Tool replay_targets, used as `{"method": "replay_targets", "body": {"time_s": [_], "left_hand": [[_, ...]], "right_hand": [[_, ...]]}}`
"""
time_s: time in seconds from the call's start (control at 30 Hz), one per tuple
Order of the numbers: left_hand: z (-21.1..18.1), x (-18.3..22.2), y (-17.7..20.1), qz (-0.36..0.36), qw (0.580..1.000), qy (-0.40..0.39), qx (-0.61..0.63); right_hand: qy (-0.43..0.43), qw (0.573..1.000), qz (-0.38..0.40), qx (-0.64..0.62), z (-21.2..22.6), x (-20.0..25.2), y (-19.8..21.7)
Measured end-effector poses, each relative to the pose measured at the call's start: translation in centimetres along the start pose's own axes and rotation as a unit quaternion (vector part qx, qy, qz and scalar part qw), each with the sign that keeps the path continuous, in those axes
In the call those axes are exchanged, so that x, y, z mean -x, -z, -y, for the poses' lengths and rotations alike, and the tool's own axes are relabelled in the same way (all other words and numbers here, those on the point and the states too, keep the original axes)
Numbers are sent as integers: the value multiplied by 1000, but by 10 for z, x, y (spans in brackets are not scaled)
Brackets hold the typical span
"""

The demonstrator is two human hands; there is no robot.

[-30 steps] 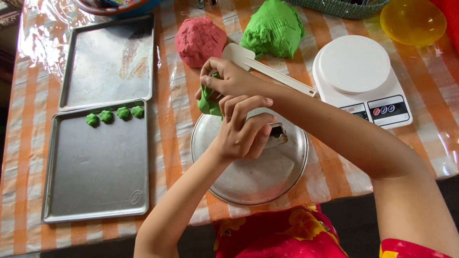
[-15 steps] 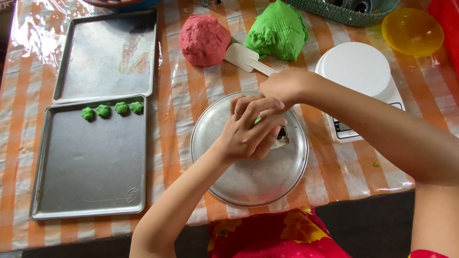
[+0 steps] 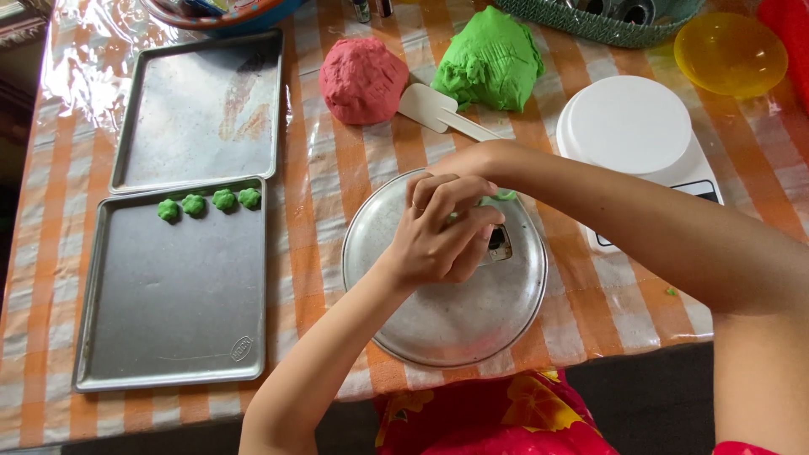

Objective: Rolling green dough into balls, flattening them with a rolling pin, and using a metal mold to create shapes before placing them on a baking tray.

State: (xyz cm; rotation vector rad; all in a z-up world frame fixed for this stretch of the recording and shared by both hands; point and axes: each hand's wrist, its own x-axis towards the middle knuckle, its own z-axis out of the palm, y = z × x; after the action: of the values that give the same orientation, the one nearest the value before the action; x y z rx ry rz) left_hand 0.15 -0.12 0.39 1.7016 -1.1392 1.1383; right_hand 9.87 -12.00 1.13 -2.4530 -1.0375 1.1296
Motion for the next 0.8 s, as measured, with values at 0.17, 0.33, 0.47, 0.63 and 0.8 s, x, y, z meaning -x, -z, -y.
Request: {"method": "replay_targets", "body": {"time_s": [0.17,0.33,0.47,0.63,0.8], "left_hand": [[-2,-2,3,14,999,5,-30],[-6,-1,1,0,1000,7,-31],[-28,-27,16,8,1000,19,-18],[-12,-17,11,213,973,-57,67],[-10,-13,9,221,969,0,113]], "right_hand": [[25,992,-78,-99,-4,-34,0],[134,933,-212,-259,51,-12,25],[190,901,-229,-317,85,22,48],[207,909,-274,-238,78,75,74],[46,939,-339,-32,52,160,79]]}}
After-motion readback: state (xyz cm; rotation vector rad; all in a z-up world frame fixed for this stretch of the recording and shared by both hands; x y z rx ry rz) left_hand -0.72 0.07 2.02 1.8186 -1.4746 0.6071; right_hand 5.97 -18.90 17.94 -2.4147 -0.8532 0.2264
